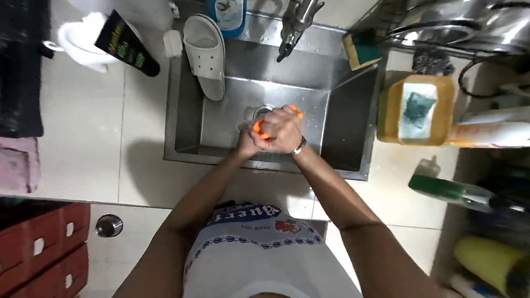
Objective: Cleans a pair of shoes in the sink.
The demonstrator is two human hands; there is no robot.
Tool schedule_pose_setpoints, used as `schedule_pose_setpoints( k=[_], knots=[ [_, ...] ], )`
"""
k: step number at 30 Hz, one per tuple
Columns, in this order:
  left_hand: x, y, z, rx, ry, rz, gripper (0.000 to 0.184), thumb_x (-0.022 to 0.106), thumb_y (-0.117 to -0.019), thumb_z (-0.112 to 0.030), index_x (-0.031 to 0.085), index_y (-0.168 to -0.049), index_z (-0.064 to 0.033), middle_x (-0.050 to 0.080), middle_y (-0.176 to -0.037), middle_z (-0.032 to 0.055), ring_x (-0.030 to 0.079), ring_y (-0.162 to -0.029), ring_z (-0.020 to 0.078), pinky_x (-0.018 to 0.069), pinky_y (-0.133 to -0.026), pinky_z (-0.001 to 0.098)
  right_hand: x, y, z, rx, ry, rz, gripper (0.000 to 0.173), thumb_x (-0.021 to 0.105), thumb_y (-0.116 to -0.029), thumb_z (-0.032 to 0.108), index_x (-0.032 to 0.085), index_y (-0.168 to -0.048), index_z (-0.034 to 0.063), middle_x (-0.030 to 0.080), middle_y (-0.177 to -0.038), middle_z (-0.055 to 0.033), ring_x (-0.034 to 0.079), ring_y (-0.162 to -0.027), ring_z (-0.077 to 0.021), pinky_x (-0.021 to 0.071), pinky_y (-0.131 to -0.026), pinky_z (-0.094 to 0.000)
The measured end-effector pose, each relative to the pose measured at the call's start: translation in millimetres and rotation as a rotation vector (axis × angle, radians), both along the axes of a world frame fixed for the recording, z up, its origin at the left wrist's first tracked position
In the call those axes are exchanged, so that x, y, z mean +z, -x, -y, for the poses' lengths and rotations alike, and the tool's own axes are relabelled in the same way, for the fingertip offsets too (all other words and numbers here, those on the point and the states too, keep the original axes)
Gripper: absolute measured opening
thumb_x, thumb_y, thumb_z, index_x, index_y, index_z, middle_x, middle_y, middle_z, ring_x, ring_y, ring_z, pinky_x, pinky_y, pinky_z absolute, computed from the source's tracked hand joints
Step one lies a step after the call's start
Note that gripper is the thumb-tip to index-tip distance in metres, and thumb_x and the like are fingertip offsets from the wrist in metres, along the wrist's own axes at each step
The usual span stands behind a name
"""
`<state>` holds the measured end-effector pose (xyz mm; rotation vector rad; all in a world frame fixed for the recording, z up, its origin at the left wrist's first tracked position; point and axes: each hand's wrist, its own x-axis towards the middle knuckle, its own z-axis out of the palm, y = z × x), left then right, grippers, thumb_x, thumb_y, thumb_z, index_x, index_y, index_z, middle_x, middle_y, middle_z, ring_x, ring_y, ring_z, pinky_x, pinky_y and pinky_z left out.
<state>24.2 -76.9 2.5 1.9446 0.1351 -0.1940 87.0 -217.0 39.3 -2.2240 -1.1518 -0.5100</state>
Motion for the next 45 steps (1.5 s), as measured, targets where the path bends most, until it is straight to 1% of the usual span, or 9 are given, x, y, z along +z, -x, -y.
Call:
schedule_pose_setpoints(
  k=[8,15,19,24,28,33,37,42,45],
  knots=[
    [-1.8,36.4,-37.4,-0.02,0.006,0.022,0.046,0.077,-0.0898,-0.013,0.064,-0.13,0.0043,0.073,-0.113,0.0206,0.072,-0.104,0.0268,0.0566,-0.097,0.0465,-5.0,6.1,-15.0,-0.129,-0.428,-0.447,0.043,0.063,-0.0939,0.023,0.054,-0.056,0.005,0.057,-0.058,-0.0062,0.058,-0.057,-0.0143,0.0479,-0.055,-0.0327],
    [10.1,34.6,-57.7,-0.038,-0.172,0.099,0.052,0.083,-0.0857,-0.021,0.067,-0.129,0.0024,0.071,-0.122,0.0211,0.071,-0.112,0.0312,0.0542,-0.101,0.0498,-31.3,2.3,-38.5,-0.242,-0.329,-0.738,0.04,0.059,-0.0967,0.025,0.057,-0.06,0.0074,0.057,-0.058,0.0001,0.054,-0.053,-0.0084,0.0448,-0.054,-0.0344],
    [36.5,29.2,-64.5,-0.041,-0.322,-0.017,0.045,0.08,-0.0881,-0.02,0.067,-0.12,0.0081,0.07,-0.113,0.0274,0.068,-0.108,0.041,0.052,-0.097,0.0583,3.0,9.7,-71.3,-0.043,-0.27,-0.549,0.036,0.066,-0.0896,0.025,0.063,-0.06,0.0049,0.064,-0.06,-0.0084,0.063,-0.056,-0.0211,0.0482,-0.051,-0.0441],
    [43.5,39.0,-89.2,0.011,-0.3,-0.088,0.048,0.083,-0.0878,-0.027,0.069,-0.13,-0.0062,0.069,-0.126,0.0183,0.068,-0.116,0.0317,0.0532,-0.102,0.051,-84.8,20.0,-60.9,-0.196,-0.421,-0.741,0.035,0.06,-0.0921,0.023,0.061,-0.061,0.0051,0.062,-0.06,-0.0059,0.059,-0.056,-0.0146,0.0472,-0.054,-0.0401],
    [47.8,52.9,-96.5,0.105,-0.314,-0.151,0.041,0.078,-0.0869,-0.01,0.067,-0.123,0.0057,0.072,-0.114,0.0238,0.07,-0.106,0.0346,0.0539,-0.096,0.0529,-25.7,45.6,-102.0,-0.013,-0.448,-0.628,0.036,0.065,-0.0892,0.023,0.061,-0.059,0.0046,0.062,-0.059,-0.0081,0.06,-0.055,-0.0182,0.0467,-0.051,-0.0388],
    [40.6,56.7,-112.2,0.146,-0.306,-0.164,0.05,0.086,-0.0843,-0.022,0.07,-0.129,-0.005,0.074,-0.118,0.0164,0.072,-0.109,0.0284,0.0558,-0.1,0.0501,-90.1,16.8,-88.8,-0.095,-0.335,-0.62,0.037,0.061,-0.0905,0.024,0.058,-0.059,0.0048,0.063,-0.062,-0.0105,0.063,-0.059,-0.024,0.0471,-0.054,-0.0463],
    [43.6,62.6,-105.3,0.139,-0.304,-0.121,0.027,0.075,-0.0861,-0.013,0.071,-0.106,0.0046,0.073,-0.093,0.0163,0.071,-0.087,0.0235,0.0572,-0.082,0.0441,-16.7,45.8,-121.1,0.125,-0.375,-0.469,0.033,0.063,-0.0888,0.028,0.068,-0.063,0.008,0.066,-0.063,-0.0073,0.064,-0.061,-0.0215,0.0486,-0.057,-0.0412],
    [38.5,56.3,-106.2,0.151,-0.296,-0.186,0.044,0.085,-0.0852,-0.022,0.073,-0.125,-0.0083,0.075,-0.116,0.0134,0.073,-0.107,0.0257,0.0571,-0.097,0.0491,-86.1,23.9,-85.4,-0.12,-0.398,-0.693,0.026,0.064,-0.0888,0.016,0.068,-0.067,0.0019,0.07,-0.071,-0.0117,0.068,-0.066,-0.0213,0.0525,-0.061,-0.0451],
    [35.0,55.8,-110.9,0.189,-0.302,-0.162,0.042,0.082,-0.085,-0.015,0.072,-0.123,-0.0017,0.075,-0.112,0.0179,0.073,-0.104,0.0283,0.0565,-0.095,0.0505,-52.3,37.2,-105.6,-0.102,-0.458,-0.718,0.027,0.069,-0.0867,0.017,0.067,-0.064,0.0026,0.066,-0.064,-0.0084,0.064,-0.06,-0.0163,0.0532,-0.057,-0.038]
  ],
)
